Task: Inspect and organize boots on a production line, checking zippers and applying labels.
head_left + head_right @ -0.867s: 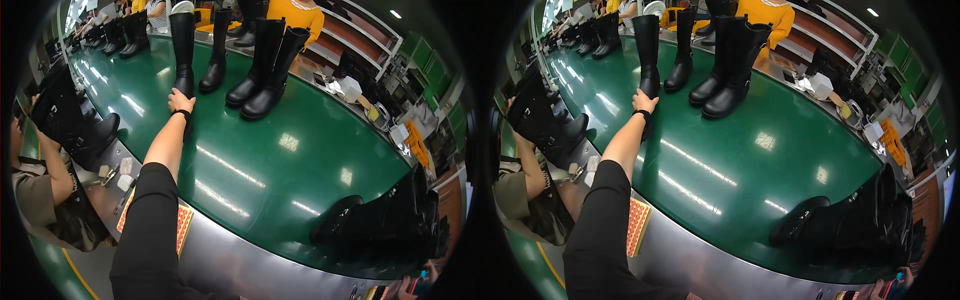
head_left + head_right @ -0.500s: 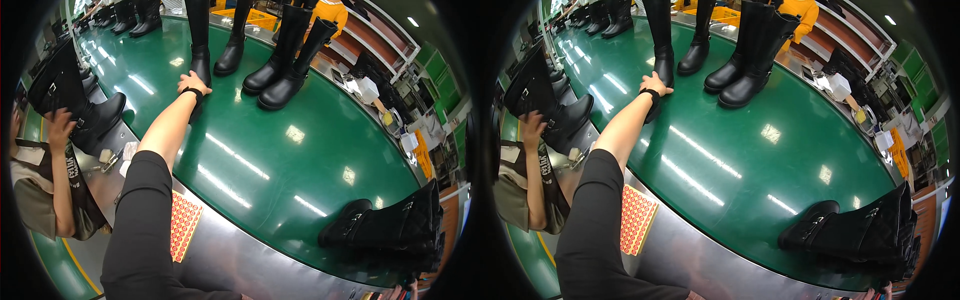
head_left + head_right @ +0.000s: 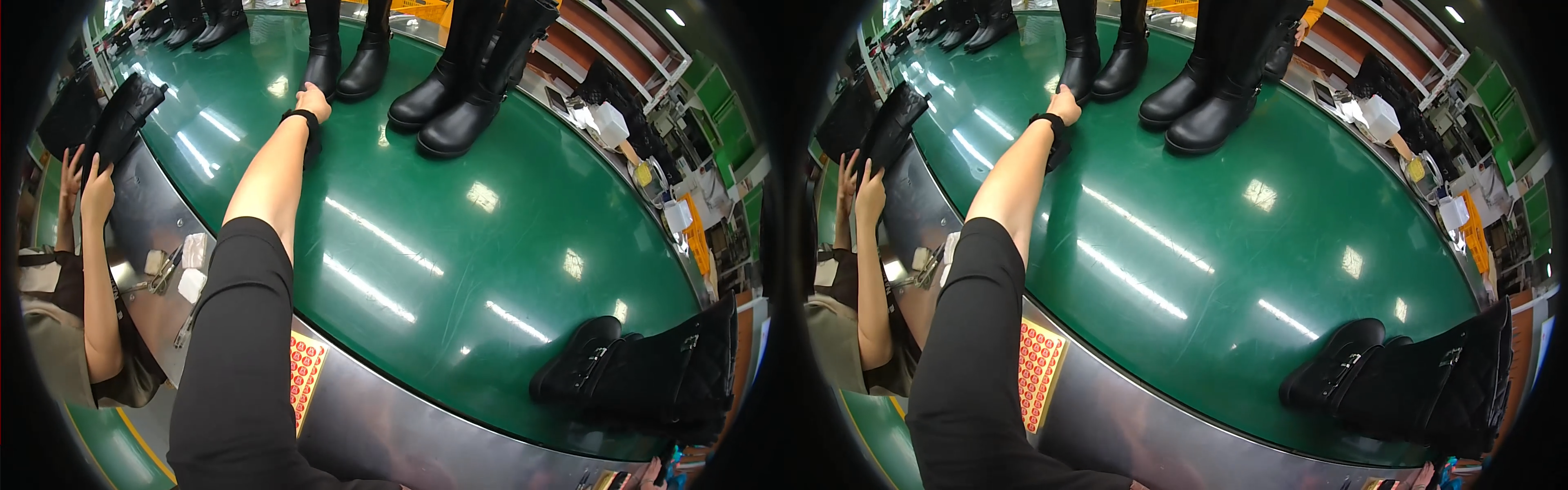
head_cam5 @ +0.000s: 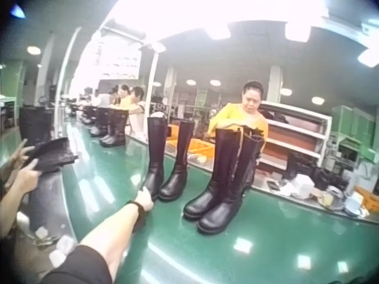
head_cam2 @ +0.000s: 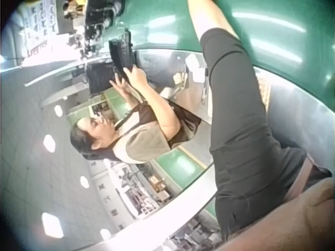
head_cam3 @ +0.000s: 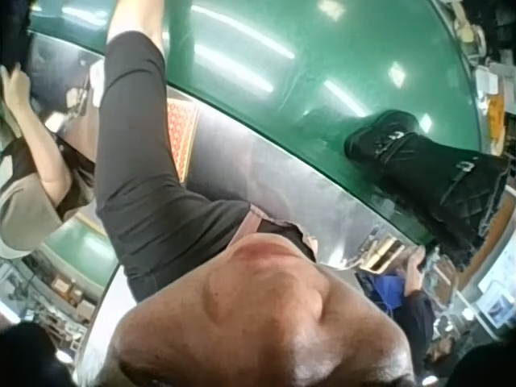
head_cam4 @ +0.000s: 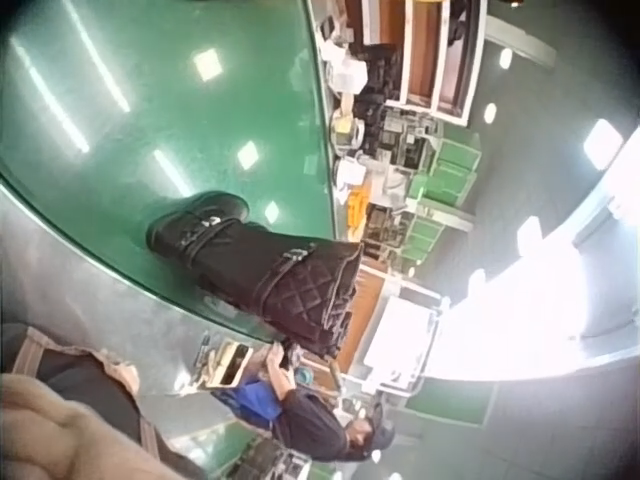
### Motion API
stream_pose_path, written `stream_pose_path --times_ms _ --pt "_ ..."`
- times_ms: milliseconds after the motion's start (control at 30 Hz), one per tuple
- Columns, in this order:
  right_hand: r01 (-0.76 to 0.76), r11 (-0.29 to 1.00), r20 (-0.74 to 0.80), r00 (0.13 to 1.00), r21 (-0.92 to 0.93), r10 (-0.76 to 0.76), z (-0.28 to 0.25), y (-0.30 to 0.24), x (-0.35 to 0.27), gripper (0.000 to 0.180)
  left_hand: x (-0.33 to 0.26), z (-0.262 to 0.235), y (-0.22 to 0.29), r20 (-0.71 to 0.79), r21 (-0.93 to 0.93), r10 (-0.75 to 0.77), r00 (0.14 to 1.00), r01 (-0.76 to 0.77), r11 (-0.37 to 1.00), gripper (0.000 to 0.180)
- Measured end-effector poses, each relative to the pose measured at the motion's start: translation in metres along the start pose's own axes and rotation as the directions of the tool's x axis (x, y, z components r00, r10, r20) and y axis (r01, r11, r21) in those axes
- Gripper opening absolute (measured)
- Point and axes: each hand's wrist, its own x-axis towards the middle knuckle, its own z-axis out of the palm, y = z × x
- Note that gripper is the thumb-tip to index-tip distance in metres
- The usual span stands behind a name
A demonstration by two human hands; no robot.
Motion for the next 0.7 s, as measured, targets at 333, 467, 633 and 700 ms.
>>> stream_pose_path --times_ms 333,467,633,700 --pt "0.074 0.997 -0.056 0.996 0.032 -0.072 -0.008 -0.011 -0.003 0.010 -0.091 -0.006 0.017 0.294 0.153 0.317 0.902 -0.372 0.916 0.064" --pt "0.127 0.991 -0.088 0.988 0.036 -0.123 -0.031 -0.023 -0.024 0.010 -0.182 -0.035 0.057 0.524 0.011 0.544 0.655 -0.644 0.765 0.050" --pt "0.152 0.988 -0.105 0.983 0.032 -0.148 -0.061 -0.031 -0.074 0.010 -0.351 -0.093 0.126 0.688 -0.170 0.623 0.371 -0.753 0.636 0.056" --pt "0.155 0.987 -0.106 0.983 0.039 -0.150 -0.070 -0.030 -0.097 0.010 -0.421 -0.118 0.134 0.727 -0.222 0.646 0.232 -0.811 0.541 0.052"
